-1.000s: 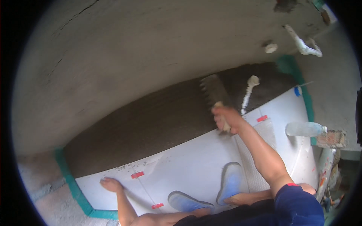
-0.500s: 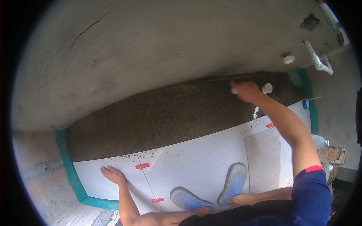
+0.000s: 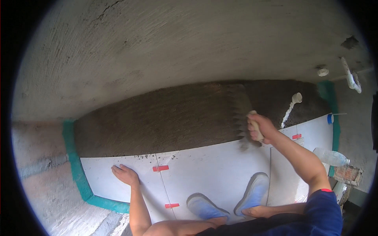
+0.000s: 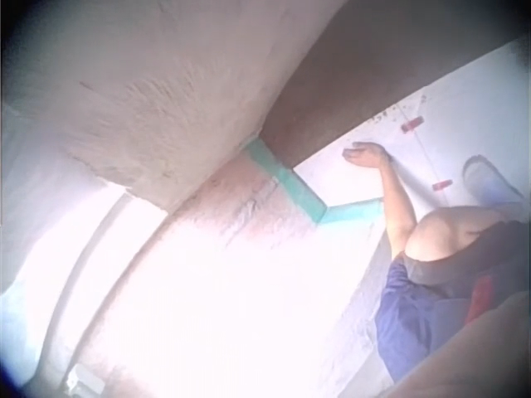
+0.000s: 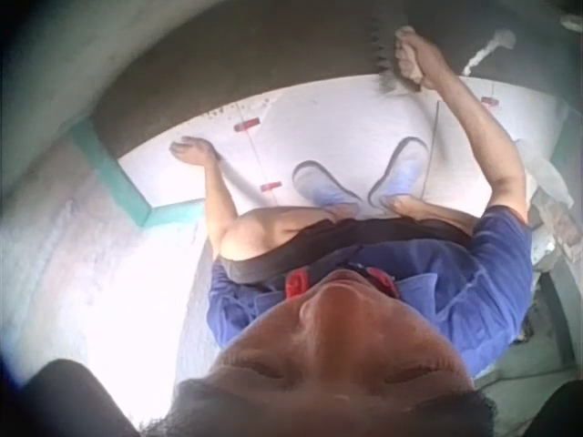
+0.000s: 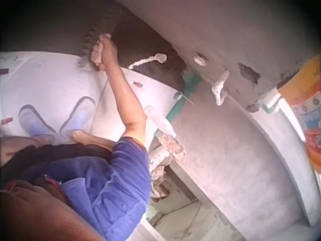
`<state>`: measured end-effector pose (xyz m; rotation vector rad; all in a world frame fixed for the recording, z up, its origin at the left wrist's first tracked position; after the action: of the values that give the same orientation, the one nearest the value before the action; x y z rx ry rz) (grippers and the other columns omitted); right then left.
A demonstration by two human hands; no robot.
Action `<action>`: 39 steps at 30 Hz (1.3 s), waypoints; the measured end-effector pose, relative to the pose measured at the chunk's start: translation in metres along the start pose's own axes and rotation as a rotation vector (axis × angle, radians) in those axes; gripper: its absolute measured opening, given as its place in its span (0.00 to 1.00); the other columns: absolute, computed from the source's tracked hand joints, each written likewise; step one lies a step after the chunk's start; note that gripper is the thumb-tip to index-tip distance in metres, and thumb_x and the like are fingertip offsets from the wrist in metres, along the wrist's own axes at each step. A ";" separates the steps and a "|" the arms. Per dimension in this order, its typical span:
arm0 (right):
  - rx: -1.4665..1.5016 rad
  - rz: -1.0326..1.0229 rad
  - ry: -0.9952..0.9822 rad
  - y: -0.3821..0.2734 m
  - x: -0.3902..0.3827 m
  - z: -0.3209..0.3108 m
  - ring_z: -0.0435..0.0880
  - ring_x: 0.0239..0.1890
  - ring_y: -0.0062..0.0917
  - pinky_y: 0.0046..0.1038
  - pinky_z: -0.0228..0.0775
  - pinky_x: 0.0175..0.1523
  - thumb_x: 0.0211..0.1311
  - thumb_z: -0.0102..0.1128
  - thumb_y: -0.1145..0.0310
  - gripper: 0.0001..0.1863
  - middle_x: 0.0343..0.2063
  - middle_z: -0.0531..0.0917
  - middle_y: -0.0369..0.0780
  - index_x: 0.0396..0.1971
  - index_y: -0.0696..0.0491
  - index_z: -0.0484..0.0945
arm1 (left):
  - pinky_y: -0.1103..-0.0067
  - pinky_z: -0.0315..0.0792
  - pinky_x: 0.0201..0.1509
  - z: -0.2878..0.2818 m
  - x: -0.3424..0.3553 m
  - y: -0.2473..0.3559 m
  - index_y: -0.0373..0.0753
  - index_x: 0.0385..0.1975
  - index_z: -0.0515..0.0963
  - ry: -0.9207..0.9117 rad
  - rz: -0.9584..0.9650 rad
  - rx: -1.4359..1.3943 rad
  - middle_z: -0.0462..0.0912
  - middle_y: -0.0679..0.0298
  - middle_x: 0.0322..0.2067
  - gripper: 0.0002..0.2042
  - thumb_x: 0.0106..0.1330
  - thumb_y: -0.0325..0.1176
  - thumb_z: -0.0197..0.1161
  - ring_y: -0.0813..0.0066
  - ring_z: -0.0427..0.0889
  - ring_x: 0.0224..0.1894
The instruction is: The person spreads mortar using a notched trowel on a floor and then uses a power saw to cut a ceramic tile.
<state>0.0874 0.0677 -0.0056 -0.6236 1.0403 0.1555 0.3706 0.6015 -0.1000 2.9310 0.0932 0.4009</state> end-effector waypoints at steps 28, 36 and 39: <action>-0.048 -0.319 0.359 -0.009 0.006 -0.057 0.67 0.15 0.18 0.24 0.60 0.17 0.62 0.58 0.61 0.11 0.19 0.70 0.33 0.36 0.49 0.68 | 0.64 0.54 0.69 0.017 0.003 -0.017 0.23 0.59 0.64 0.018 0.074 -0.029 0.64 0.40 0.61 0.26 0.73 0.41 0.43 0.45 0.61 0.64; -0.170 -0.377 0.476 -0.050 -0.028 -0.155 0.67 0.15 0.20 0.24 0.60 0.19 0.60 0.57 0.62 0.11 0.19 0.69 0.34 0.33 0.51 0.67 | 0.64 0.57 0.68 0.022 0.010 -0.031 0.23 0.59 0.63 0.029 0.071 0.033 0.65 0.39 0.60 0.26 0.73 0.41 0.43 0.44 0.63 0.63; -0.197 -0.404 0.524 -0.063 -0.032 -0.172 0.67 0.15 0.20 0.26 0.61 0.19 0.59 0.57 0.64 0.10 0.18 0.70 0.35 0.30 0.52 0.67 | 0.64 0.57 0.68 0.022 0.007 -0.028 0.22 0.59 0.63 0.025 0.075 0.024 0.64 0.39 0.60 0.26 0.73 0.42 0.42 0.44 0.63 0.63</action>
<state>-0.0337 -0.0732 -0.0130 -1.0756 1.3848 -0.2778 0.3824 0.6259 -0.1245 2.9605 -0.0090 0.4507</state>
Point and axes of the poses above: each hand's wrist, its own x-axis towards the middle knuckle, its own z-axis out of the palm, y = z × x, the point moved 3 cm from there along x, towards the middle knuckle
